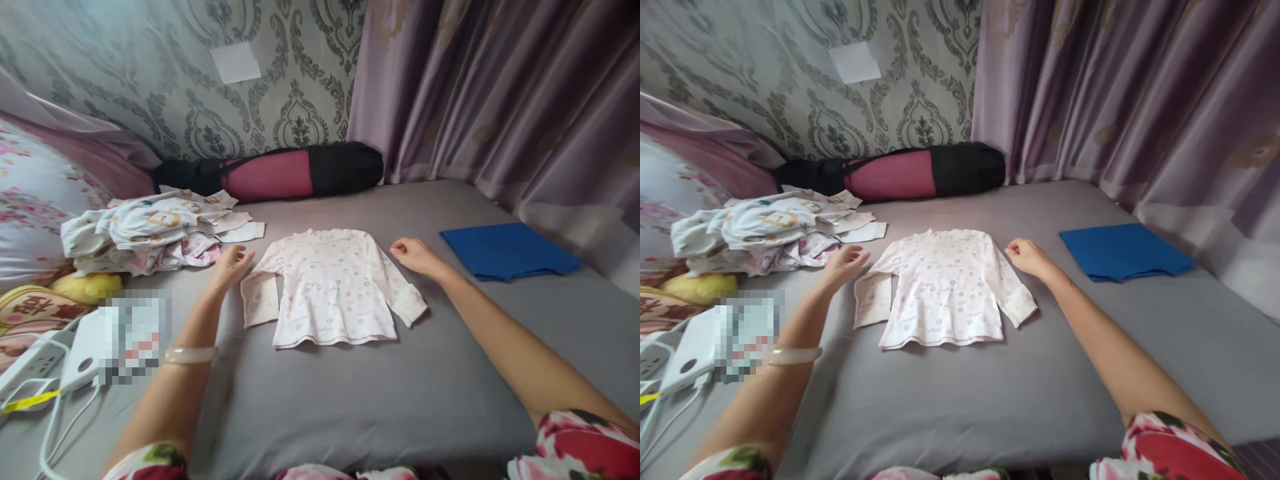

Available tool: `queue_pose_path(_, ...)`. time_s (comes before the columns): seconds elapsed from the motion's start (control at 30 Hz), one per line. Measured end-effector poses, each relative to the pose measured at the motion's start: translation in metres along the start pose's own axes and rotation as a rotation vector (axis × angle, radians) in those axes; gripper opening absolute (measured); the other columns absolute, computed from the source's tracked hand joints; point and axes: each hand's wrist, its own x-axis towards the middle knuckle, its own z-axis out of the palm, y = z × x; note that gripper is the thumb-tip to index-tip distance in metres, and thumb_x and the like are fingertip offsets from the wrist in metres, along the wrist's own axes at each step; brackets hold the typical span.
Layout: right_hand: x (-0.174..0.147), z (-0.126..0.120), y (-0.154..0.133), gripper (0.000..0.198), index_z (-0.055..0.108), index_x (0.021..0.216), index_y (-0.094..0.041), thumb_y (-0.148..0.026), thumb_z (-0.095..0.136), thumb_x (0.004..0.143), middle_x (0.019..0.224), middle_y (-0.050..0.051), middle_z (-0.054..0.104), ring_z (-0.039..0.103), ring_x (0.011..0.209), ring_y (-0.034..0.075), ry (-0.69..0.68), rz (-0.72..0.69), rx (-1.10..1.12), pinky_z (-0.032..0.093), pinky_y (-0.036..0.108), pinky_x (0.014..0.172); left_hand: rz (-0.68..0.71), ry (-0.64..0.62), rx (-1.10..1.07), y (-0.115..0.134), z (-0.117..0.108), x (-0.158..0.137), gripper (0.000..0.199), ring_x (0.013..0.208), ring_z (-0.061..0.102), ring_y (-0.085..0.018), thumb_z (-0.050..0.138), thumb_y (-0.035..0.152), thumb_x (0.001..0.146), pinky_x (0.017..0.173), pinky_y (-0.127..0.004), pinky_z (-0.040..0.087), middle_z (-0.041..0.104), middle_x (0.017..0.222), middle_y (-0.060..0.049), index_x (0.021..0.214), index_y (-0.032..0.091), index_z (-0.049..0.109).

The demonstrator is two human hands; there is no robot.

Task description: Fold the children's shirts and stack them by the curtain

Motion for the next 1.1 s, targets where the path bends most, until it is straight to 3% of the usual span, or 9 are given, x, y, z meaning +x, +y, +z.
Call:
queue_pose_path(0.1,-0.036,-0.018,0.012,0.024,0.064,0.078,-0.018,-0.037,0.053,0.086,0.059,-0.001,0.062,0.053,0.050,0.012,-0.122,0.072,-0.042,0.033,0.023,0.048,0.026,-0.056,-0.104,-0.021,-0.021,-0.025,0.034,0.049,0.054,-0.017,0.067,0.054,0.073,0.053,-0.033,0.045,0.059,0.055,-0.002,0.076,0.020,0.065)
queue_pose_path(0.17,-0.056,-0.026,0.015,0.028,0.062,0.070,-0.019,-0.041,0.054,0.084,0.051,-0.003,0.056,0.048,0.047,0.012,-0.187,0.121,-0.101,0.028,0.024,0.046,0.040,-0.162,-0.193,-0.021,-0.033,-0.042,0.037,0.046,0.050,-0.014,0.067,0.058,0.072,0.049,-0.029,0.042,0.059,0.053,0.000,0.073,0.021,0.067)
queue_pose_path(0.27,-0.077,-0.032,0.015,0.033,0.059,0.063,-0.020,-0.047,0.056,0.081,0.047,-0.004,0.050,0.044,0.046,0.011,-0.273,0.165,-0.152,0.023,0.025,0.045,-0.216,-0.371,-0.135,-0.006,-0.046,-0.064,0.048,0.051,0.051,-0.015,0.067,0.064,0.067,0.048,-0.026,0.040,0.062,0.059,-0.002,0.078,0.017,0.070)
queue_pose_path(0.37,-0.090,-0.035,0.013,0.039,0.057,0.062,-0.019,-0.054,0.058,0.078,0.047,-0.004,0.049,0.041,0.045,0.010,-0.342,0.183,-0.065,0.022,0.024,0.045,-0.368,-0.416,-0.150,0.015,-0.051,-0.075,0.053,0.047,0.044,-0.011,0.068,0.062,0.064,0.045,-0.023,0.033,0.056,0.054,0.001,0.082,0.013,0.068)
queue_pose_path(0.5,-0.098,-0.040,0.006,0.050,0.059,0.074,-0.019,-0.068,0.054,0.077,0.050,-0.005,0.047,0.032,0.039,0.007,-0.428,0.316,0.204,0.019,0.023,0.040,-0.444,-0.464,-0.271,0.032,-0.048,-0.080,0.046,0.039,0.038,-0.007,0.073,0.059,0.062,0.041,-0.021,0.024,0.053,0.047,0.002,0.067,0.015,0.059)
queue_pose_path(0.6,-0.101,-0.043,0.002,0.055,0.058,0.080,-0.019,-0.073,0.050,0.077,0.056,-0.003,0.053,0.032,0.036,0.006,-0.462,0.359,0.376,0.020,0.021,0.036,-0.528,-0.471,-0.380,0.037,-0.042,-0.080,0.040,0.034,0.035,-0.005,0.073,0.053,0.067,0.039,-0.020,0.021,0.055,0.047,0.002,0.067,0.017,0.053)
queue_pose_path(0.8,-0.105,-0.039,0.003,0.060,0.059,0.112,-0.017,-0.064,0.058,0.075,0.050,-0.003,0.055,0.033,0.032,0.008,-0.574,0.403,0.354,0.021,0.019,0.032,-0.668,-0.474,-0.497,0.047,-0.034,-0.077,0.024,0.036,0.047,-0.008,0.068,0.036,0.078,0.037,-0.017,0.024,0.063,0.053,0.000,0.080,0.017,0.053)
queue_pose_path(0.93,-0.098,-0.038,0.010,0.058,0.061,0.116,-0.015,-0.058,0.058,0.077,0.046,-0.004,0.051,0.034,0.033,0.008,-0.500,0.424,0.352,0.021,0.019,0.033,-0.681,-0.459,-0.529,0.050,-0.032,-0.075,0.015,0.039,0.054,-0.011,0.061,0.029,0.082,0.038,-0.017,0.030,0.064,0.054,-0.001,0.089,0.018,0.054)
queue_pose_path(1.1,-0.084,-0.053,0.014,0.040,0.068,0.100,-0.013,-0.044,0.058,0.077,0.066,0.003,0.063,0.049,0.049,0.011,-0.146,0.384,0.407,0.034,0.023,0.045,-0.593,-0.313,-0.559,0.050,-0.030,-0.068,0.015,0.050,0.062,-0.016,0.051,0.025,0.081,0.045,-0.022,0.044,0.067,0.061,-0.003,0.094,0.018,0.054)
